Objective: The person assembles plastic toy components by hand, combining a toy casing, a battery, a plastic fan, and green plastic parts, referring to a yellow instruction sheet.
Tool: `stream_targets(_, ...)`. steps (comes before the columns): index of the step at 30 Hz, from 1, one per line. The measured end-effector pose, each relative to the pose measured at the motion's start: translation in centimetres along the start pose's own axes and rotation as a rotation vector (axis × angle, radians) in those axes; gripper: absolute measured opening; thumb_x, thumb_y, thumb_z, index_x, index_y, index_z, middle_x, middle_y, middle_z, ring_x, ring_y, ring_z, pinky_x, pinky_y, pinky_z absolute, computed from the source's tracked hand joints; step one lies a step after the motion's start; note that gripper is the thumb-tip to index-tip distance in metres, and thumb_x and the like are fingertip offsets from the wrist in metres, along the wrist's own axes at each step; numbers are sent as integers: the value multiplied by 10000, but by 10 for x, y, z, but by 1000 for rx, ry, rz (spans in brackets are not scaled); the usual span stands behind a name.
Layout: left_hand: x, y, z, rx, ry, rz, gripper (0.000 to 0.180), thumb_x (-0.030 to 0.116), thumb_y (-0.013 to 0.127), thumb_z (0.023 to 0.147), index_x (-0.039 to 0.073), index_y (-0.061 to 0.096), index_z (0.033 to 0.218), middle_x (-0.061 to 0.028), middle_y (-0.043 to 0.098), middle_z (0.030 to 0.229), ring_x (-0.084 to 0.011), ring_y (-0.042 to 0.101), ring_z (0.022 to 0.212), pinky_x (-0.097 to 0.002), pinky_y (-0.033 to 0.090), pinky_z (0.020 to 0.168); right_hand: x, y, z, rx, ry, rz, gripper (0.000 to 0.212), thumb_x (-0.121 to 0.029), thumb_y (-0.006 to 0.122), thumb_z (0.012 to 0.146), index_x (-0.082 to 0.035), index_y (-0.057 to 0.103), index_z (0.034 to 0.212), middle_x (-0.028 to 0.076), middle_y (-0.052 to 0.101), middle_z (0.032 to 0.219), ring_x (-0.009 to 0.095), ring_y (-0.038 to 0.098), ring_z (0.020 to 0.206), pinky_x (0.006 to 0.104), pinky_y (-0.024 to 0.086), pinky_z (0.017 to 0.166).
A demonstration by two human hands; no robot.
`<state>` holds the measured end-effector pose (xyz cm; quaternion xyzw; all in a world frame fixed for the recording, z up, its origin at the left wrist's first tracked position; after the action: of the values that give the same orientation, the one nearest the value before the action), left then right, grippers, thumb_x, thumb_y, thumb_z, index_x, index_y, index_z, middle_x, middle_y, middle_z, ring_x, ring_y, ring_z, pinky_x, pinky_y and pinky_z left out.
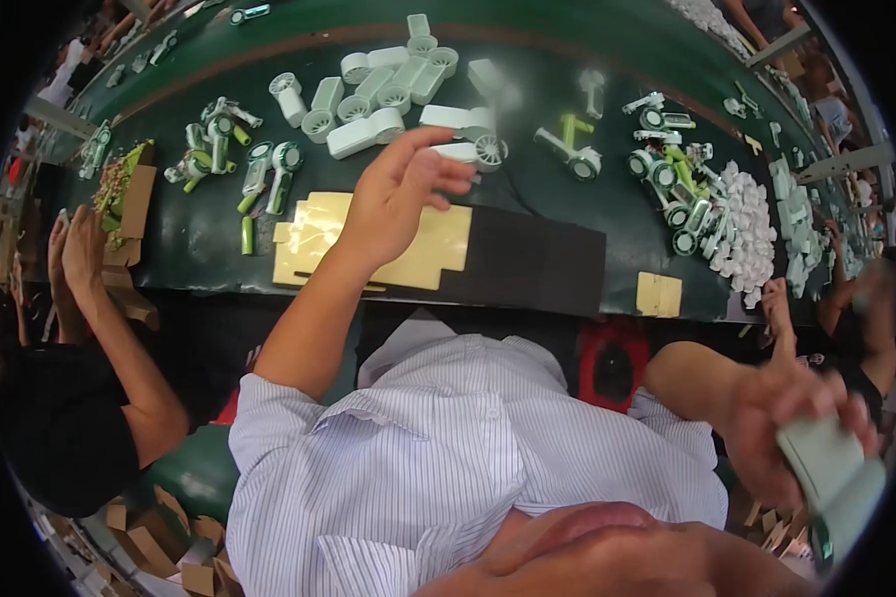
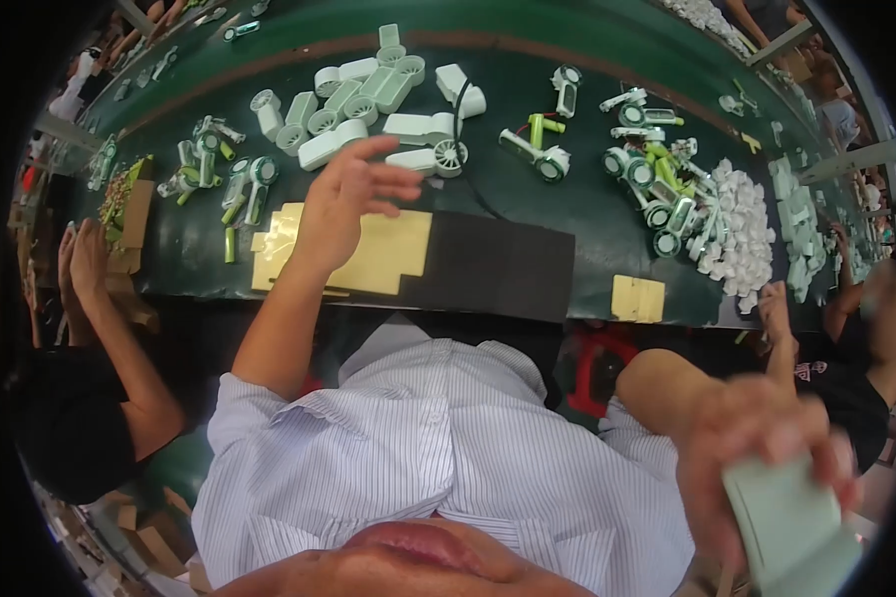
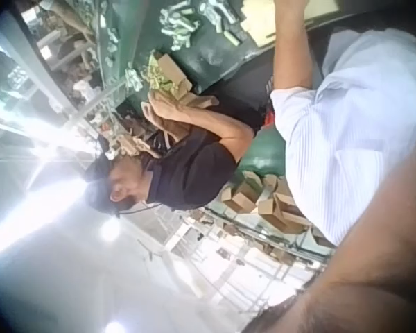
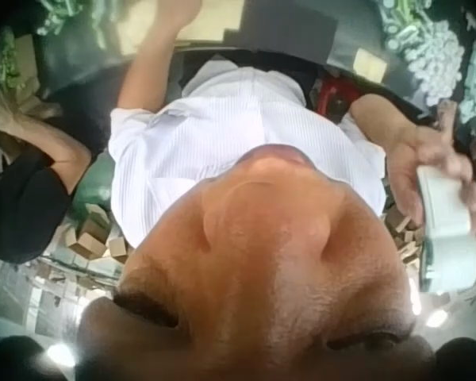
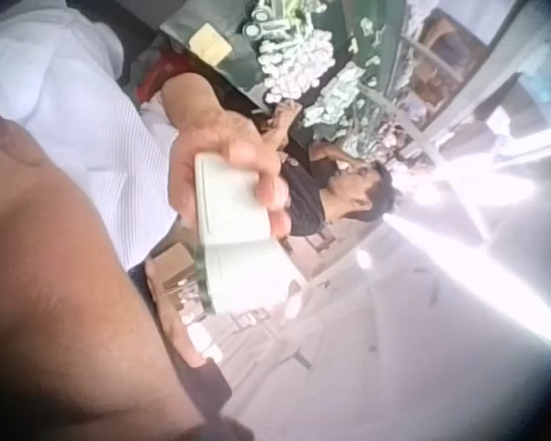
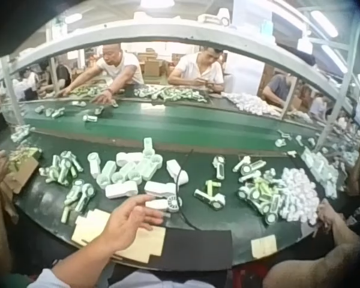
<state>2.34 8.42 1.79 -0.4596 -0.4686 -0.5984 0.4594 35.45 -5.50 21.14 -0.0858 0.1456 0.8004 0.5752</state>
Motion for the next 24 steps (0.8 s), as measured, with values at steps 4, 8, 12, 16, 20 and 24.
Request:
stream_targets(4,-19,2,-2,-12,-79,49,301,201,515,990,19,538,1229,-116,688,988,-163,662,911,-258,506,738,2,27,28,-108,-153,-158,679,-374,656,827,-9,324,1295,183,402,1253,275,501,935,449,532,684)
stream_targets(8,-27,-4,3,-1,-66,-13,304,177,532,982,12,530,1237,-115,690,986,-165,663,925,-260,509,751,35,31,21,-99,362,-143,804,-175,802,743,-175,356,1412,118,456,1338,335,537,1087,332,576,730)
stream_targets(12,-33,1,8,-69,-51,-82,312,161,563,971,-1,524,1234,-111,692,981,-162,660,934,-264,509,759,56,41,19,-362,471,52,874,-24,753,752,-136,296,1489,128,396,1429,375,541,1107,376,605,745)
stream_targets(16,-40,1,3,-82,-87,-106,315,149,588,958,2,528,1229,-103,692,980,-149,657,930,-255,504,760,59,44,38,-286,244,-5,762,-70,701,808,-82,316,1466,104,348,1443,366,474,1197,354,594,809)
stream_targets(20,-43,3,4,-85,-107,-134,314,129,609,945,3,533,1222,-90,691,968,-125,648,920,-240,498,758,65,53,45,-296,91,-118,763,-82,669,824,95,207,1405,257,259,1360,381,404,1150,342,562,765)
stream_targets(24,-43,-1,4,-81,-117,-138,312,110,615,939,-2,533,1219,-88,687,961,-116,642,911,-238,500,770,72,45,45,-275,40,-282,749,-156,634,875,102,176,1409,301,292,1370,409,425,1209,375,561,796)
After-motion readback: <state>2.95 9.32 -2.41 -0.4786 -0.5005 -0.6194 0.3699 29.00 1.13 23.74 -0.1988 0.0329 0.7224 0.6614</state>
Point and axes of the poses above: each hand's wrist, its own z-axis towards the middle knuckle, its own y-axis out of the palm, x = y × z, the point moved 8 cm from there along z, towards the middle knuckle
